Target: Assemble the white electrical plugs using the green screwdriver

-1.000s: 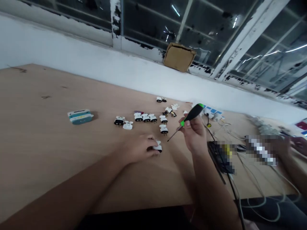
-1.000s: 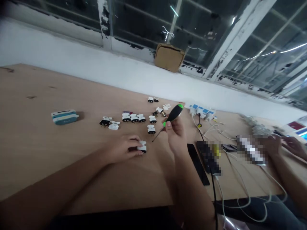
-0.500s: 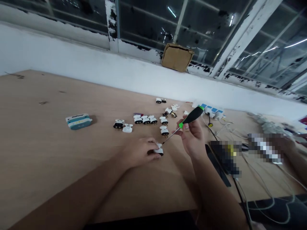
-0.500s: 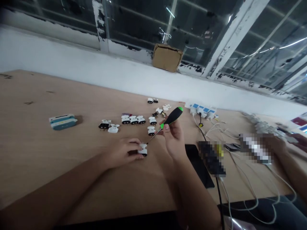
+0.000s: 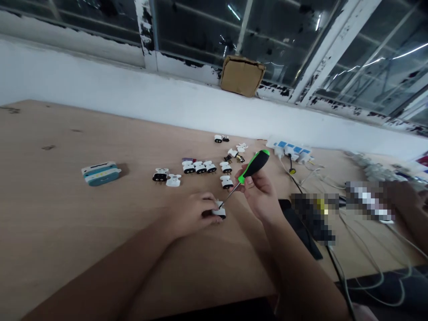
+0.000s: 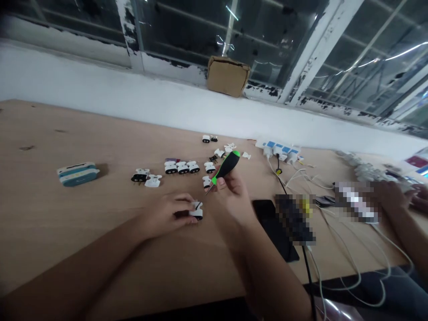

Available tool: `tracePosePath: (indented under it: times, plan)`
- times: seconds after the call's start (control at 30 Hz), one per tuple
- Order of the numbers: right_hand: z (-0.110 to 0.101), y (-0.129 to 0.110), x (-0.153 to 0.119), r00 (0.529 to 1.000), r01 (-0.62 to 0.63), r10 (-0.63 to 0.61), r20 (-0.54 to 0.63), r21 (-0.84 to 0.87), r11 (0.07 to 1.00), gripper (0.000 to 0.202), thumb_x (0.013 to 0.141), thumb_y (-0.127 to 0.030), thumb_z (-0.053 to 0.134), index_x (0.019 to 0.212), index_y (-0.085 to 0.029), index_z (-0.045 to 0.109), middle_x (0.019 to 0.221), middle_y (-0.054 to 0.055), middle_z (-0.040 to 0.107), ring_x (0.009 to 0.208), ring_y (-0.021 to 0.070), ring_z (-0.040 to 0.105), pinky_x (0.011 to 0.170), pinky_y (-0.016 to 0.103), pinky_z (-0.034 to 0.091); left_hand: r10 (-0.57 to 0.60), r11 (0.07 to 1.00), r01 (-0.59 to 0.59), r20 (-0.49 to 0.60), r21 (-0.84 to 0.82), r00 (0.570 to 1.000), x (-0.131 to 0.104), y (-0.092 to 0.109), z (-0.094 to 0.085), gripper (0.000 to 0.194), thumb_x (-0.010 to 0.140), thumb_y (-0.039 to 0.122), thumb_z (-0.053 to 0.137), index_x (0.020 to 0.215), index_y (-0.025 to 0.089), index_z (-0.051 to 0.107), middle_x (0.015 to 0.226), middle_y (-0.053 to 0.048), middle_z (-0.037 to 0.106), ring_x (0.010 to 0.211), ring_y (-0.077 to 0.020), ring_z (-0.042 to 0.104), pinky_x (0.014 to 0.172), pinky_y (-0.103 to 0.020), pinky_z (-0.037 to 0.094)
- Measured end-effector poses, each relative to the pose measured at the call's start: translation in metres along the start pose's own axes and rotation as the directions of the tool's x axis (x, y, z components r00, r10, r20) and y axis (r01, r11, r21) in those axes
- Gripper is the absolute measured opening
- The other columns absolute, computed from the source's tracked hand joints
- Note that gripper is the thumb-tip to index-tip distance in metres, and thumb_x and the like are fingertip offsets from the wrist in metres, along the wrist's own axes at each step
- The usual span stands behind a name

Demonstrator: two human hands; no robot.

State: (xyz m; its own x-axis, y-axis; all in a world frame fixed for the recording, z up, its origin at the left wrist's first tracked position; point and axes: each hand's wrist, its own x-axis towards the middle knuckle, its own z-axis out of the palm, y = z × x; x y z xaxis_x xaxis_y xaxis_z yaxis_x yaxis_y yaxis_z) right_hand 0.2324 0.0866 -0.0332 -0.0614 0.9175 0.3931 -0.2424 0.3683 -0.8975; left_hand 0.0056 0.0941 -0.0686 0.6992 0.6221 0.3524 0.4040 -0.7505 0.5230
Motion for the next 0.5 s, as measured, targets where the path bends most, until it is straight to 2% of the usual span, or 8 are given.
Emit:
tracePosePath:
  times: [0.13, 0.23, 0.37, 0.43, 0.5]
  plan:
    - [0.0, 0.001, 0.002, 1.0, 0.018, -0.018, 0.025, 0.011, 1.0, 0.025, 0.095, -0.041, 0.075, 0.117, -0.031, 0.069, 0.101, -0.001, 0.07, 0.081, 0.0148, 0.067, 0.075, 0.032, 0.063, 0.0, 1.0, 0.0, 0.014, 0.013, 1.0, 0.001, 0.001, -0.001, 0.014, 0.097, 0.037, 0.075, 0.103, 0.025, 0.08, 0.116, -0.005, 0.074, 0.1, -0.0218, 0.072, 0.091, -0.033, 0.054]
    - [0.001, -0.001, 0.002, 0.999, 0.039, -0.038, 0.023, -0.044, 0.998, 0.021, 0.094, -0.041, 0.077, 0.11, -0.029, 0.071, 0.097, 0.0, 0.073, 0.083, 0.0149, 0.068, 0.076, 0.031, 0.063, -0.006, 1.0, 0.006, 0.013, 0.014, 1.0, 0.001, 0.001, -0.002, 0.012, 0.097, 0.036, 0.076, 0.101, 0.025, 0.08, 0.114, -0.004, 0.073, 0.099, -0.0215, 0.072, 0.092, -0.033, 0.054]
    - [0.007, -0.005, 0.0, 0.999, 0.044, -0.044, 0.003, -0.087, 0.995, 0.026, 0.087, -0.033, 0.086, 0.107, -0.027, 0.071, 0.109, 0.003, 0.078, 0.104, 0.0196, 0.074, 0.09, 0.035, 0.064, -0.027, 0.999, 0.027, 0.015, 0.023, 1.0, 0.001, 0.002, -0.001, 0.01, 0.096, 0.034, 0.075, 0.102, 0.026, 0.079, 0.115, -0.003, 0.073, 0.099, -0.0211, 0.071, 0.092, -0.033, 0.054]
    - [0.012, -0.008, -0.003, 0.998, 0.052, -0.05, 0.027, -0.052, 0.997, 0.036, 0.086, -0.031, 0.086, 0.117, -0.029, 0.067, 0.11, 0.003, 0.08, 0.102, 0.0214, 0.077, 0.089, 0.038, 0.066, -0.046, 0.998, 0.045, 0.015, 0.032, 0.999, 0.001, 0.003, -0.002, 0.011, 0.096, 0.034, 0.075, 0.104, 0.027, 0.078, 0.115, -0.003, 0.072, 0.099, -0.0212, 0.071, 0.09, -0.033, 0.054]
    - [0.016, -0.01, -0.005, 0.995, 0.094, -0.093, 0.026, -0.045, 0.995, 0.064, 0.087, -0.029, 0.085, 0.14, -0.037, 0.051, 0.108, 0.001, 0.08, 0.09, 0.0201, 0.079, 0.082, 0.038, 0.068, -0.061, 0.997, 0.061, 0.011, 0.041, 0.998, 0.001, 0.004, -0.002, 0.011, 0.096, 0.034, 0.075, 0.102, 0.026, 0.078, 0.114, -0.003, 0.072, 0.098, -0.0216, 0.07, 0.088, -0.033, 0.053]
